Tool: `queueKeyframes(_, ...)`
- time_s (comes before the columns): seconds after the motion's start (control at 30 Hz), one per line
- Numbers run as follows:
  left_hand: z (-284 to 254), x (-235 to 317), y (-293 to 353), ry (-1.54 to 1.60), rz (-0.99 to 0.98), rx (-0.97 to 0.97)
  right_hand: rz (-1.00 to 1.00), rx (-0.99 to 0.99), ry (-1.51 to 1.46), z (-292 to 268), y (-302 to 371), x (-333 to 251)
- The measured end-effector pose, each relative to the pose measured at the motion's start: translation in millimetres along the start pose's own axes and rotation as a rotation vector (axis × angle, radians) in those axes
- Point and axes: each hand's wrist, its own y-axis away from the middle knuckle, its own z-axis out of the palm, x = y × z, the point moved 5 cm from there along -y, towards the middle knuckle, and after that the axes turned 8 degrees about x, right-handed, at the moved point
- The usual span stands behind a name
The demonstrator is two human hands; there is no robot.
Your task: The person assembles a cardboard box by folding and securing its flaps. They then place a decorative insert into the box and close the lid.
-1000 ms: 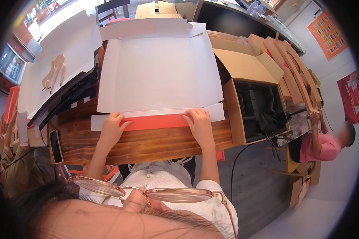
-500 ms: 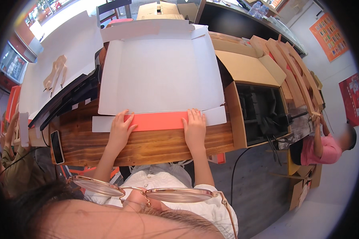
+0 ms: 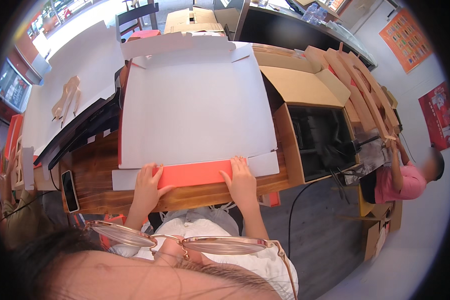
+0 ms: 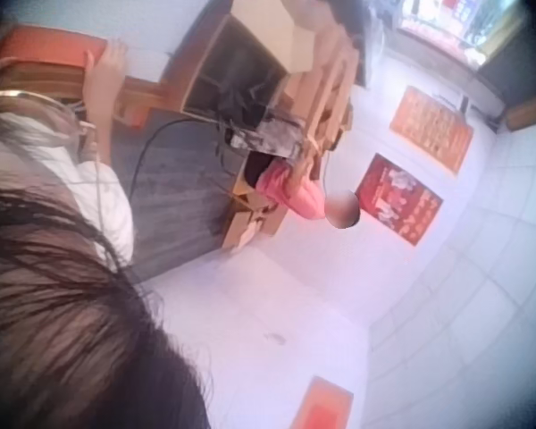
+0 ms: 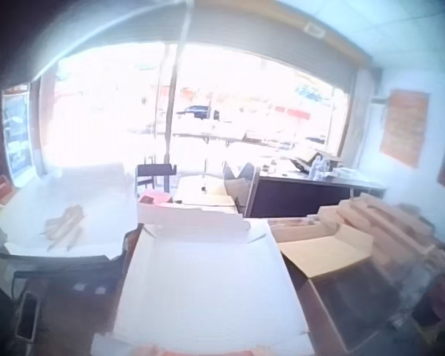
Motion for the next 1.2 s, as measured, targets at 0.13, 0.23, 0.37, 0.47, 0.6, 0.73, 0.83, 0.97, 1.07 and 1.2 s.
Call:
queueKeyframes(0.13,-6.4,11.1,26.2,0.026,-0.029,-0.045,-0.024,-0.050,0.003,-8.2,24.8,-2.3)
queueKeyframes(0.23,-8.1,13.3,28.9,0.017,0.002,-0.071,-0.051,-0.021,0.023,-11.8,27.3,-4.4)
queueKeyframes(0.37,-8.1,15.0,18.5,-0.026,0.086,-0.153,0.039,-0.038,-0.084,-22.6,18.8,-4.7)
queueKeyframes(0.47,5.4,15.0,21.4,-0.201,0.166,-0.228,0.076,-0.021,-0.144,-29.5,15.8,0.9)
queueKeyframes(0.6,21.9,14.2,26.4,-0.412,0.257,-0.293,0.119,0.049,-0.199,-36.1,20.5,14.3)
queueKeyframes(0.73,5.1,16.4,25.4,-0.375,0.288,-0.325,0.104,0.361,-0.013,-67.5,21.6,16.2)
queueKeyframes(0.83,6.4,21.9,17.9,-0.340,0.326,-0.348,0.280,0.652,0.073,-86.6,28.6,34.7)
queueKeyframes(0.97,10.5,19.3,21.9,-0.306,0.289,-0.315,0.519,0.653,-0.275,-78.2,34.8,59.8)
queueKeyframes(1.07,10.6,18.5,22.6,-0.290,0.260,-0.293,0.447,0.626,-0.379,-69.0,37.9,55.0)
queueKeyframes(1.2,14.9,19.9,20.7,-0.305,0.221,-0.296,0.209,0.553,-0.325,-63.5,34.4,19.4)
